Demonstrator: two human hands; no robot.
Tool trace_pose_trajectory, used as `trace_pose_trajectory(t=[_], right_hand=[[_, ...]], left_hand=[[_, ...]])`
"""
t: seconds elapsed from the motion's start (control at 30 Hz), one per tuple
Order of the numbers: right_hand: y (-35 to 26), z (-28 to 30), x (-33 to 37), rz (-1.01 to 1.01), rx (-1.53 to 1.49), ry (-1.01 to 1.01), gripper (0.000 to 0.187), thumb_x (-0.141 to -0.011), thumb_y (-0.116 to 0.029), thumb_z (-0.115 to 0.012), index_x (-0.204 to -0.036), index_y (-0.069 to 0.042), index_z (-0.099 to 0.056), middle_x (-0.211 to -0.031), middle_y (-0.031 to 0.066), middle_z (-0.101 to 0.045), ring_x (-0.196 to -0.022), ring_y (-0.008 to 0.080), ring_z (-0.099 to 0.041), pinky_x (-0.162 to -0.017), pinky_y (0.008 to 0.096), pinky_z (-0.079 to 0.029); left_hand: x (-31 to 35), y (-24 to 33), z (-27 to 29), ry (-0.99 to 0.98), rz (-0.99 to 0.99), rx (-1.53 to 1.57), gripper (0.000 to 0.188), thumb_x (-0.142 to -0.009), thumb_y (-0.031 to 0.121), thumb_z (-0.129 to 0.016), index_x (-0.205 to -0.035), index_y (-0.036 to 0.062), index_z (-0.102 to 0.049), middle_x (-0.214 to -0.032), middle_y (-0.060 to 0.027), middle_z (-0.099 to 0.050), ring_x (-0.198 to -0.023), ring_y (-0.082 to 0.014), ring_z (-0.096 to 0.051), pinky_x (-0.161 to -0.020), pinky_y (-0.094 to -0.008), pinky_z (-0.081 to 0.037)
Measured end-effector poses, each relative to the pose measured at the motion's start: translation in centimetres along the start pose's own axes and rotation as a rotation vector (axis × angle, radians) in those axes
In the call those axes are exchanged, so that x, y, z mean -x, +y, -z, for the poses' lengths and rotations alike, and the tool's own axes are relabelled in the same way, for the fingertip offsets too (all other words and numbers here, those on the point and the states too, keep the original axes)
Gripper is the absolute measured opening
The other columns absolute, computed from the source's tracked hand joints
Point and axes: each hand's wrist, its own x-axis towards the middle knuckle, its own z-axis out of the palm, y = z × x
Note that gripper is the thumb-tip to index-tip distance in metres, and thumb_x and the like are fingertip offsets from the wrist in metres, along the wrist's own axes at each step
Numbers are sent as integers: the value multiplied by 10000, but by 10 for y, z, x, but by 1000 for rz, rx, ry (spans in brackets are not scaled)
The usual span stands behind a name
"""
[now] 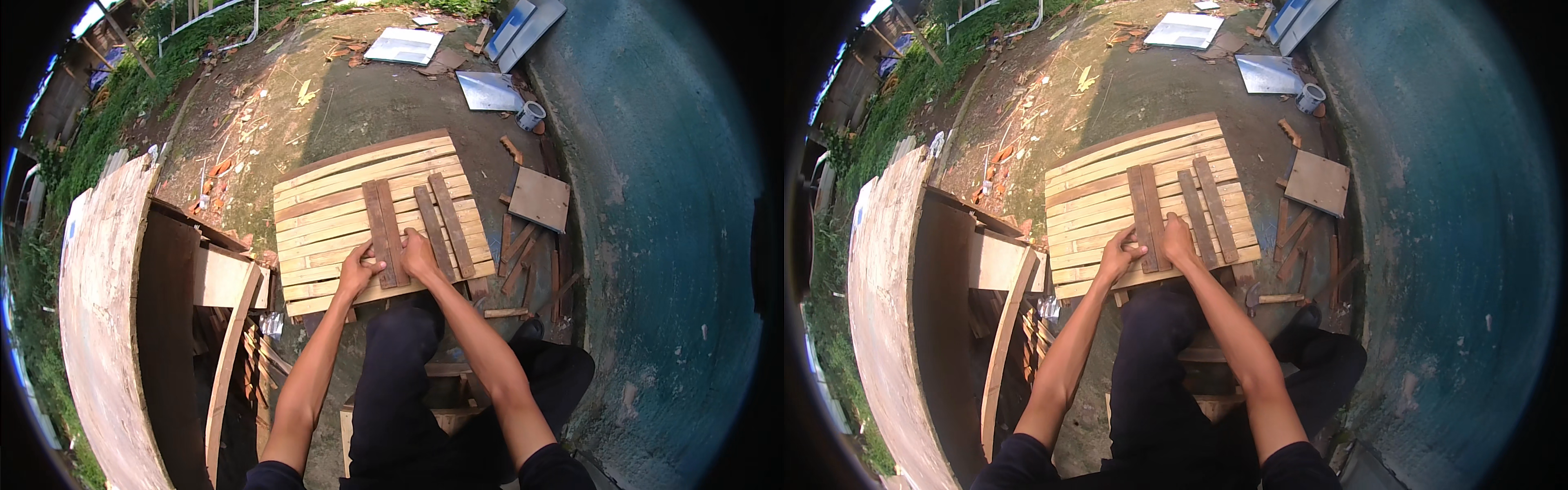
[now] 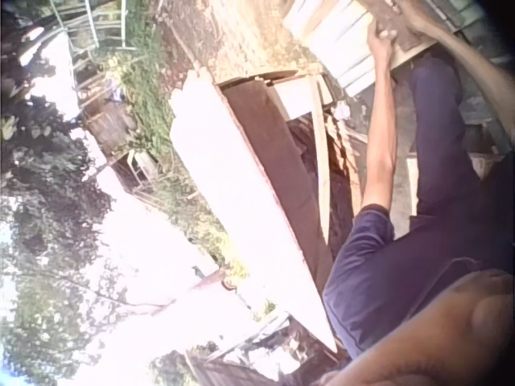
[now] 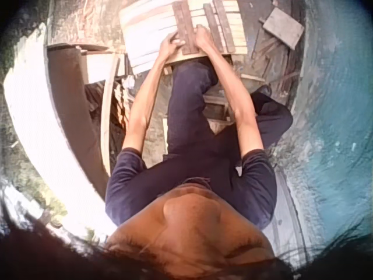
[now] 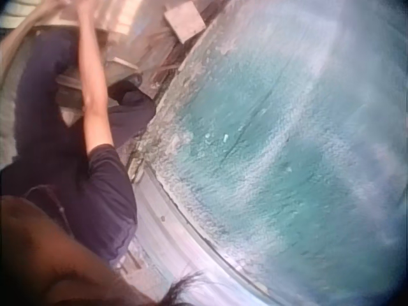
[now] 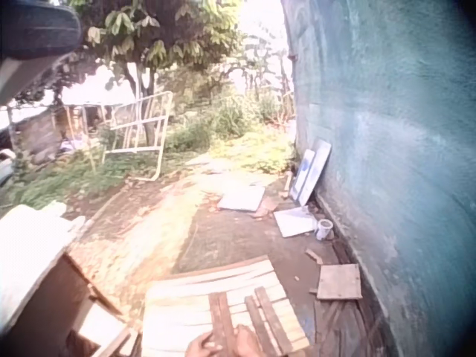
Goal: The person uses a hammer to drive nails into a wooden pallet, securing small wooden slats onto the base. They repeatedly pick up slats, position them, and hammer them into place.
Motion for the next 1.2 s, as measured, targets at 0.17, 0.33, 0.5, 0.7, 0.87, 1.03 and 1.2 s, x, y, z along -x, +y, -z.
trace_pose_trajectory(t=[0.17, 0.33, 0.5, 0.7, 0.87, 1.03, 1.2], right_hand=[[7, 48, 19, 57, -162, -34, 398, -836, 6, -558, -1232, 37, -530, -968, 169, -672, -908, 286, -661, -797, 370, -526], [82, 164, 90, 74, -389, -54, 308, -922, -23, -530, -1227, 25, -535, -959, 87, -658, -820, 120, -638, -717, 277, -525], [214, 253, 172, -571, -187, 58, 289, -903, -69, -554, -1179, 17, -563, -985, 147, -670, -847, 237, -662, -736, 348, -518], [323, 265, 247, -822, 88, 252, 354, -851, -123, -584, -1181, 4, -592, -1161, 249, -617, -1063, 408, -599, -898, 466, -481], [362, 233, 231, -1106, 149, -38, 351, -874, -115, -545, -1205, -13, -601, -1278, 219, -567, -1163, 377, -561, -983, 443, -472], [413, 229, 177, -1265, 25, -90, 458, -881, -212, -593, -1284, -3, -533, -1303, 207, -551, -1192, 343, -549, -1007, 426, -462], [475, 204, 120, -1366, 35, 243, 901, -805, -522, -692, -1389, 52, -315, -1437, 244, -346, -1323, 359, -380, -1053, 449, -406]], left_hand=[[-2, 5, -1, 13, 34, -190, 686, -771, 143, -787, -1356, -3, -460, -1105, -110, -546, -725, -131, -571, -675, -277, -509], [6, 49, -37, 191, -177, -364, 477, -840, 176, -712, -1230, -32, -530, -1016, -115, -596, -824, -168, -607, -741, -300, -502], [18, 144, -126, -255, -111, -42, 312, -960, 195, -571, -1211, 9, -555, -1056, -106, -640, -908, -160, -622, -795, -285, -491], [28, 173, -268, -677, -239, -87, 306, -983, 209, -538, -1218, 14, -547, -1002, -76, -640, -890, -144, -617, -788, -274, -483], [1, 125, -313, -1070, -343, -899, 332, -935, 250, -590, -1209, 64, -570, -1018, -137, -670, -936, -255, -650, -817, -365, -497], [-56, 78, -367, -1036, -256, -1092, 353, -919, 243, -563, -1213, 48, -575, -1042, -195, -670, -1001, -337, -639, -859, -396, -494], [-136, 31, -444, -896, -225, -1258, 447, -888, 296, -589, -1239, 22, -545, -1157, -241, -618, -1092, -383, -593, -929, -447, -474]])
